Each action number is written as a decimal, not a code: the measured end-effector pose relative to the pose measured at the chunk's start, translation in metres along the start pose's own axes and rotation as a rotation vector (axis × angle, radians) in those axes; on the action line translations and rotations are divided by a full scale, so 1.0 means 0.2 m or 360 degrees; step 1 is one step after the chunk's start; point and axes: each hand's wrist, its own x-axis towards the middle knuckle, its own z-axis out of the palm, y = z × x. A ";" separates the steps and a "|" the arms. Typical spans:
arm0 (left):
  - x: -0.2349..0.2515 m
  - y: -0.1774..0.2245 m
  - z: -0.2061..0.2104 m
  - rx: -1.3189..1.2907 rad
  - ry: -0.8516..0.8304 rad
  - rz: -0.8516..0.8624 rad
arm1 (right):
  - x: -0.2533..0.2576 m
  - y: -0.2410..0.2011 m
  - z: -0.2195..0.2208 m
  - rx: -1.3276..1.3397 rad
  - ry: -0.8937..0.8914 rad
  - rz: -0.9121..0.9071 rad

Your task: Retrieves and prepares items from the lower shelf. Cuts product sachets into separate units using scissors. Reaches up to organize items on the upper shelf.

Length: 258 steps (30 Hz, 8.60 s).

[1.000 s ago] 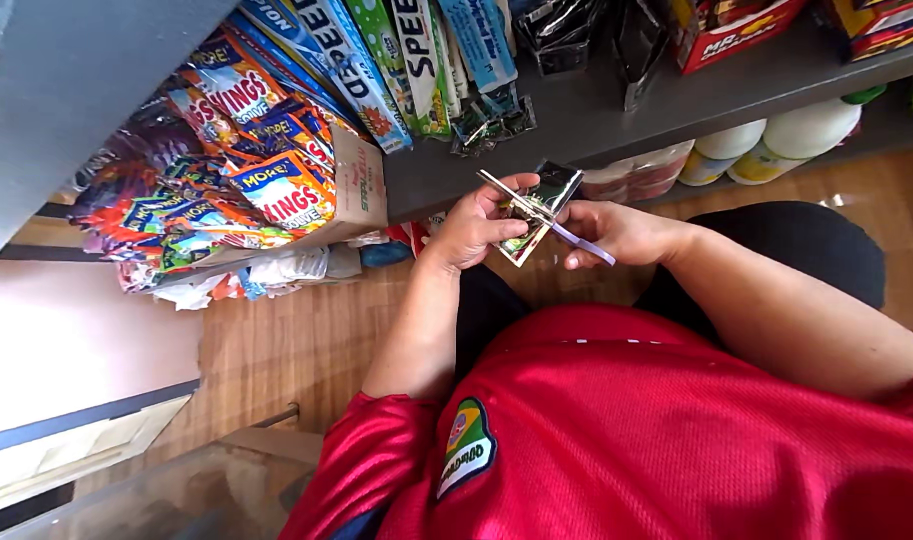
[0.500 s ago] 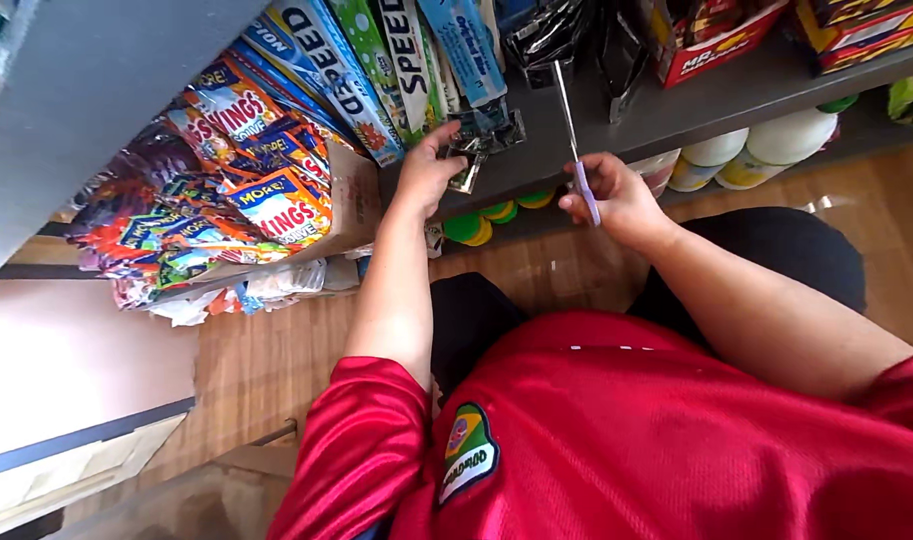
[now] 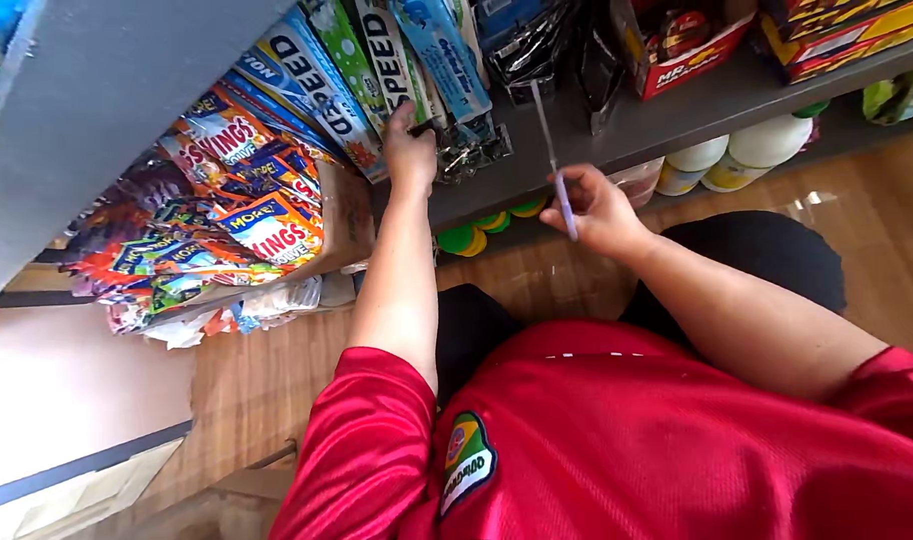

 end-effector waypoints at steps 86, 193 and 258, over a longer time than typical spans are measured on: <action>-0.93 -0.03 0.13 -0.0409 -0.1215 -0.0049 | -0.03 -0.06 -0.01 0.0666 0.0273 -0.0086; -0.98 -0.14 0.04 -0.0201 -0.0769 0.0505 | -0.05 -0.04 0.09 0.0459 0.0379 0.0081; -0.79 0.00 -0.16 -0.0632 -0.0997 0.0196 | -0.02 -0.11 -0.23 0.0087 -0.1391 0.0530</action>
